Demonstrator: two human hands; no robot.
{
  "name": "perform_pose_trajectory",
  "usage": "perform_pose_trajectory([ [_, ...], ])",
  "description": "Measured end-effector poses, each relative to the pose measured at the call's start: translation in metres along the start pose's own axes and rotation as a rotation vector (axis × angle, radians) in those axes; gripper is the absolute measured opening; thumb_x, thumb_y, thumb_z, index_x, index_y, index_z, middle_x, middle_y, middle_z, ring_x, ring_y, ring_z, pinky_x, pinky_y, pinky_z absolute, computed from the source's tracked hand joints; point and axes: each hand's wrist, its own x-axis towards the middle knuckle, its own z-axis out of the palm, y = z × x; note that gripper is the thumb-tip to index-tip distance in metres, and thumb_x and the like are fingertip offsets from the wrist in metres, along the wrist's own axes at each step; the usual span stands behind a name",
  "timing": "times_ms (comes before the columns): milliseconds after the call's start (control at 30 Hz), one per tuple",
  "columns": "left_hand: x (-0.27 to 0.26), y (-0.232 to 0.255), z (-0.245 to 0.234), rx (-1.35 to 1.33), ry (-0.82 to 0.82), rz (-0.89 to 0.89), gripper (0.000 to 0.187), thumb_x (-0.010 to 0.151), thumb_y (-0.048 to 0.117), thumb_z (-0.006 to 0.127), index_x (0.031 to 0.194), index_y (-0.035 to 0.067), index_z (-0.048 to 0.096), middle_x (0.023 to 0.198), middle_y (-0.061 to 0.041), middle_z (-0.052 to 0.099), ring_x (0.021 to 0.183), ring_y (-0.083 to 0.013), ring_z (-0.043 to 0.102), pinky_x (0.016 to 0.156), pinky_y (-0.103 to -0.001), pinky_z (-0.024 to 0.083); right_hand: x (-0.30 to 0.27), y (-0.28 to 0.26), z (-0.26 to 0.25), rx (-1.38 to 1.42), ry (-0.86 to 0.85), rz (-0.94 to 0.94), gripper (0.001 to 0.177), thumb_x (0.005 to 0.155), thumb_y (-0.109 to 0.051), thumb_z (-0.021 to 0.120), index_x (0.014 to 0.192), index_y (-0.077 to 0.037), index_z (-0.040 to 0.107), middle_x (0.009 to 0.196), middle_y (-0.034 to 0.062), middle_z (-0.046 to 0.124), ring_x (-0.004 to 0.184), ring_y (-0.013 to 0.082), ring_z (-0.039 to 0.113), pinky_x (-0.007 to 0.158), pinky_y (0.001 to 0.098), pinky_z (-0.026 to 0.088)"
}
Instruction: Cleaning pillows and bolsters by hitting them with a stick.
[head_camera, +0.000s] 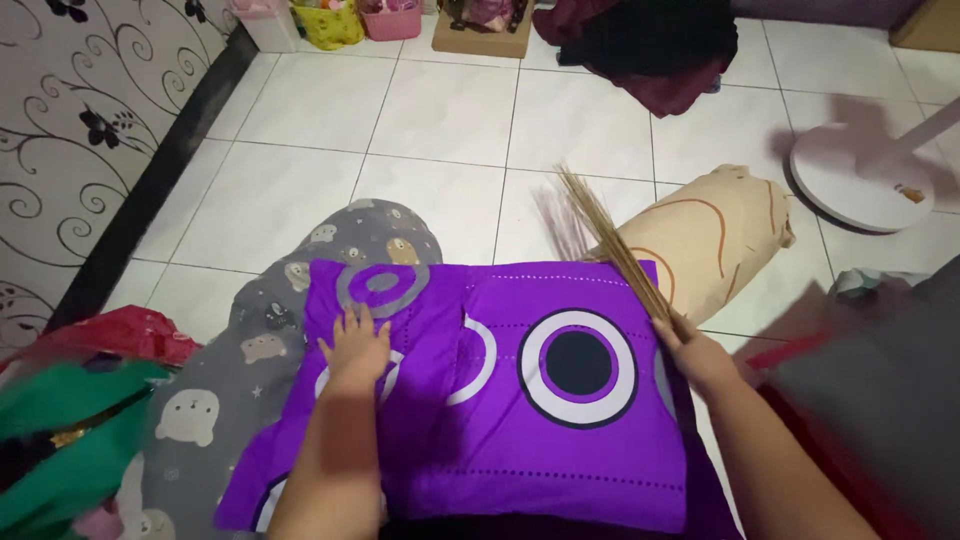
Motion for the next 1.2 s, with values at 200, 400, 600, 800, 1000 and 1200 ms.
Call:
perform_pose_trajectory([
  [200, -0.056, 0.007, -0.102, -0.078, -0.068, -0.337, 0.103, 0.082, 0.079, 0.063, 0.151, 0.003, 0.046, 0.148, -0.021, 0.055, 0.14, -0.0421, 0.048, 0.114, -0.055, 0.04, -0.01, -0.013, 0.017, 0.307, -0.096, -0.12, 0.099, 0.078, -0.049, 0.08, 0.156, -0.011, 0.032, 0.135, 0.0245, 0.066, 0.124, 0.0342, 0.067, 0.102, 0.04, 0.051],
  [400, 0.059, -0.066, 0.014, -0.303, 0.048, -0.051, 0.097, 0.084, 0.072, 0.069, 0.13, -0.013, 0.061, 0.13, -0.036, 0.064, 0.125, -0.0464, 0.062, 0.108, -0.047, 0.049, 0.007, -0.025, 0.0, 0.356, 0.182, -0.392, 0.083, 0.081, -0.023, 0.073, 0.155, -0.009, 0.039, 0.133, 0.0247, 0.066, 0.123, 0.0336, 0.066, 0.102, 0.0421, 0.051],
  [600, 0.065, 0.012, -0.043, -1.316, 0.109, 0.019, 0.06, 0.09, 0.044, 0.07, 0.125, -0.006, 0.068, 0.119, -0.023, 0.073, 0.106, -0.0372, 0.07, 0.089, -0.049, 0.055, 0.001, -0.131, -0.107, -0.001, 0.513, -0.267, 0.076, 0.089, -0.018, 0.07, 0.16, -0.022, 0.041, 0.117, 0.0271, 0.07, 0.11, 0.0454, 0.066, 0.095, 0.0549, 0.051],
  [800, 0.066, 0.147, -0.075, -1.705, 0.158, 0.015, 0.045, 0.091, 0.035, 0.076, 0.116, -0.002, 0.071, 0.099, -0.01, 0.072, 0.083, -0.0225, 0.065, 0.074, -0.042, 0.054, 0.015, -0.158, -0.11, 0.194, 0.441, -0.436, 0.056, 0.096, -0.047, 0.071, 0.138, -0.012, 0.064, 0.106, 0.0233, 0.075, 0.096, 0.0345, 0.074, 0.088, 0.0476, 0.056],
  [1000, 0.093, 0.216, -0.097, -1.63, 0.029, -0.297, 0.06, 0.096, 0.042, 0.078, 0.123, -0.01, 0.07, 0.096, -0.016, 0.069, 0.076, -0.03, 0.055, 0.068, -0.058, 0.038, -0.063, -0.141, -0.046, 0.146, -0.042, -0.605, 0.063, 0.097, -0.042, 0.056, 0.157, -0.033, 0.04, 0.117, 0.0148, 0.071, 0.102, 0.0334, 0.07, 0.092, 0.043, 0.052],
  [1200, 0.047, 0.235, -0.13, -1.696, -0.013, -0.413, 0.054, 0.091, 0.042, 0.069, 0.128, 0.004, 0.058, 0.122, -0.014, 0.066, 0.1, -0.0309, 0.068, 0.075, -0.065, 0.048, 0.02, -0.038, -0.049, -0.252, 0.028, -0.1, 0.059, 0.101, -0.056, 0.043, 0.157, -0.04, 0.039, 0.108, 0.0215, 0.071, 0.104, 0.0391, 0.071, 0.092, 0.0472, 0.054],
])
